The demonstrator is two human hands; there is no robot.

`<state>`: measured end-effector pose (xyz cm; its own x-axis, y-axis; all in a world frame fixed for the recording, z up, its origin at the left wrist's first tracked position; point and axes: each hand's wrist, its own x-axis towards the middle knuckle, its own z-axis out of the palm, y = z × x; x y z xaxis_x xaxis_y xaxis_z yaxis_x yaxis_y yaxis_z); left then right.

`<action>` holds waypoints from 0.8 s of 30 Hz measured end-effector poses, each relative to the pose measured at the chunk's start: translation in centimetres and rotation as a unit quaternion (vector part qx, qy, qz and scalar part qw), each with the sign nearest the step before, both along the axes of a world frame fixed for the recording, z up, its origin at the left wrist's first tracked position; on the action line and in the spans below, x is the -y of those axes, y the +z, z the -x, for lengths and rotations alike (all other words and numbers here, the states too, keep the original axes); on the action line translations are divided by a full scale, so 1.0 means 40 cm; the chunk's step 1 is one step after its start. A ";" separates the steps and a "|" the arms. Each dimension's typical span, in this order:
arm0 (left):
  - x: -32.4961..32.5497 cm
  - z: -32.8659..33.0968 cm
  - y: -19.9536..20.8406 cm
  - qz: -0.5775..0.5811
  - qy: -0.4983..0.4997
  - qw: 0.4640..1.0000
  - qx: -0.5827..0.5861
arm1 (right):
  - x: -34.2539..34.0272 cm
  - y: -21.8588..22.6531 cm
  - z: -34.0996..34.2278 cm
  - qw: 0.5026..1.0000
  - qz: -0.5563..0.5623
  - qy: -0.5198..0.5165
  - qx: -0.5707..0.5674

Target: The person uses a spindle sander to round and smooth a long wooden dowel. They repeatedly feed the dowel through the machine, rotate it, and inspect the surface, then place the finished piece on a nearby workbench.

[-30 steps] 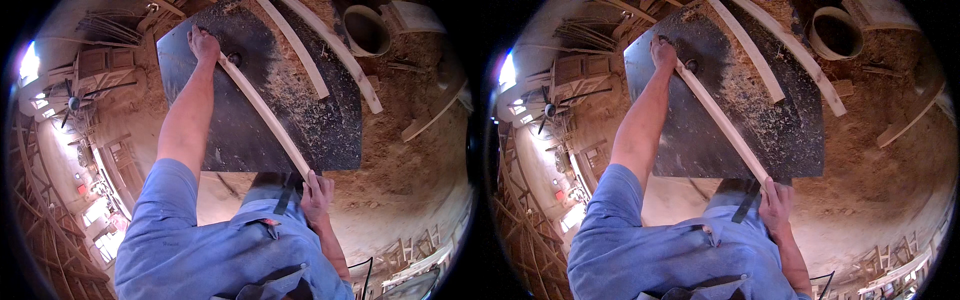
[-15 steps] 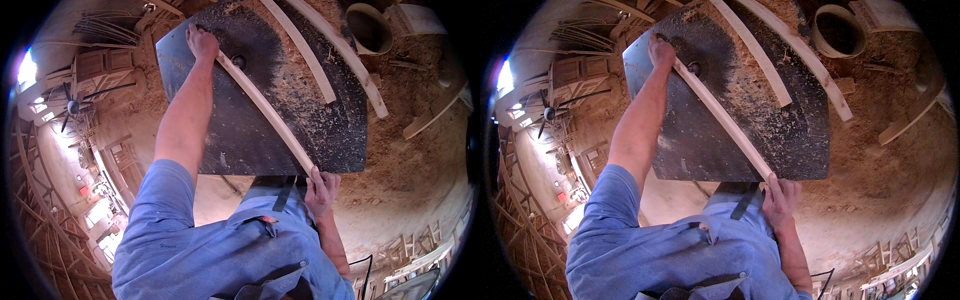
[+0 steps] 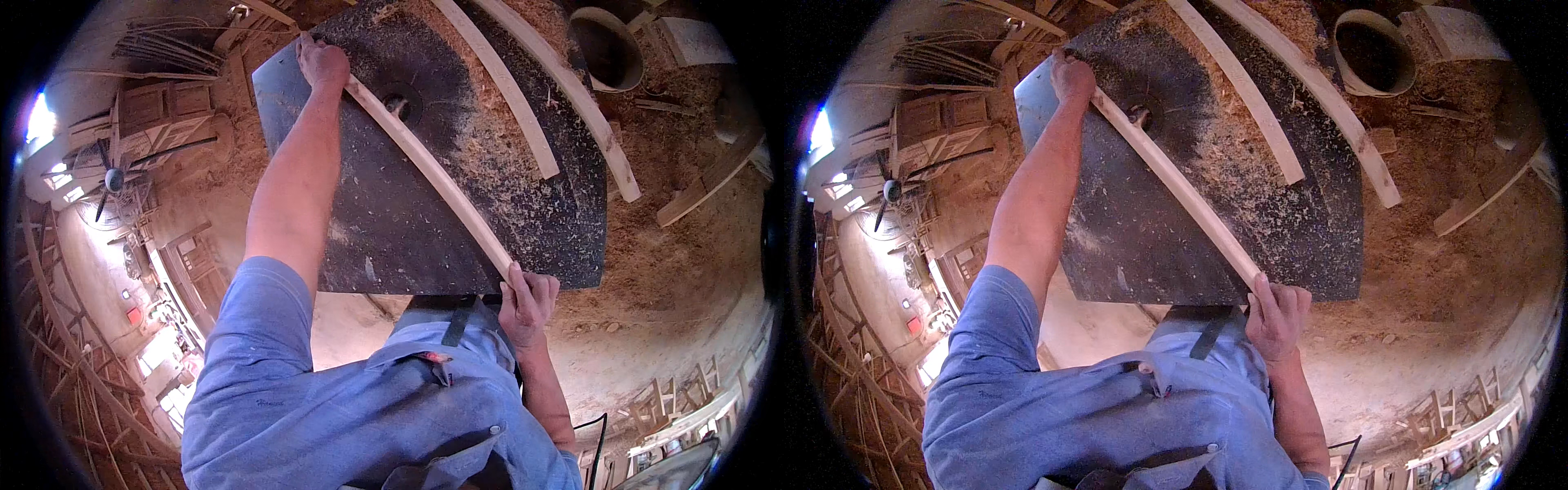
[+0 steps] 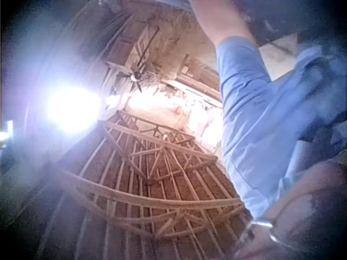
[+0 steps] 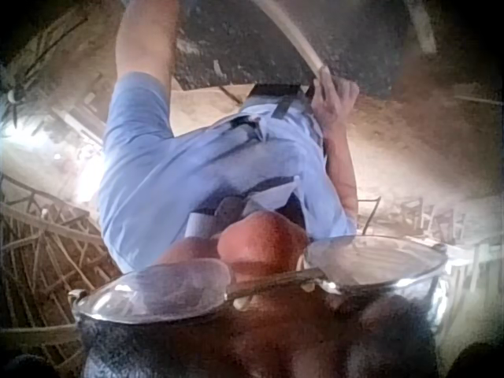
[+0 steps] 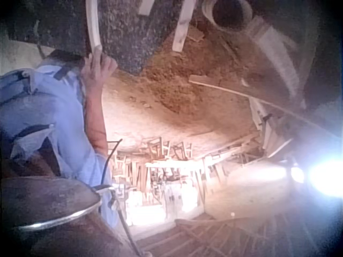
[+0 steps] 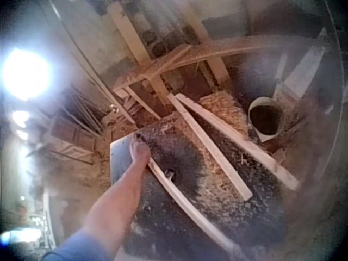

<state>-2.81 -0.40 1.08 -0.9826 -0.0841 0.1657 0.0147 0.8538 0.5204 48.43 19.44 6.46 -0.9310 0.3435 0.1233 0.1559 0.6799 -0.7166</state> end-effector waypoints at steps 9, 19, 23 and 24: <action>-0.018 -0.045 0.013 -0.013 0.000 0.999 0.031 | 0.006 0.003 0.015 1.000 -0.020 -0.010 -0.009; -0.046 -0.081 0.035 -0.020 0.057 0.995 0.076 | -0.001 0.005 0.024 1.000 -0.002 -0.005 0.008; -0.042 -0.055 0.037 0.010 0.056 0.996 0.069 | 0.008 -0.004 0.047 1.000 -0.004 -0.011 -0.006; -0.037 -0.046 0.032 0.017 0.054 0.996 0.073 | 0.008 -0.005 0.051 1.000 -0.001 -0.011 -0.006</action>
<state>-0.97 1.10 2.35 -0.9819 -0.1877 0.0272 -0.1517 0.8635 0.4811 46.40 19.14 6.25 -0.9221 0.3629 0.1342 0.1623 0.6777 -0.7172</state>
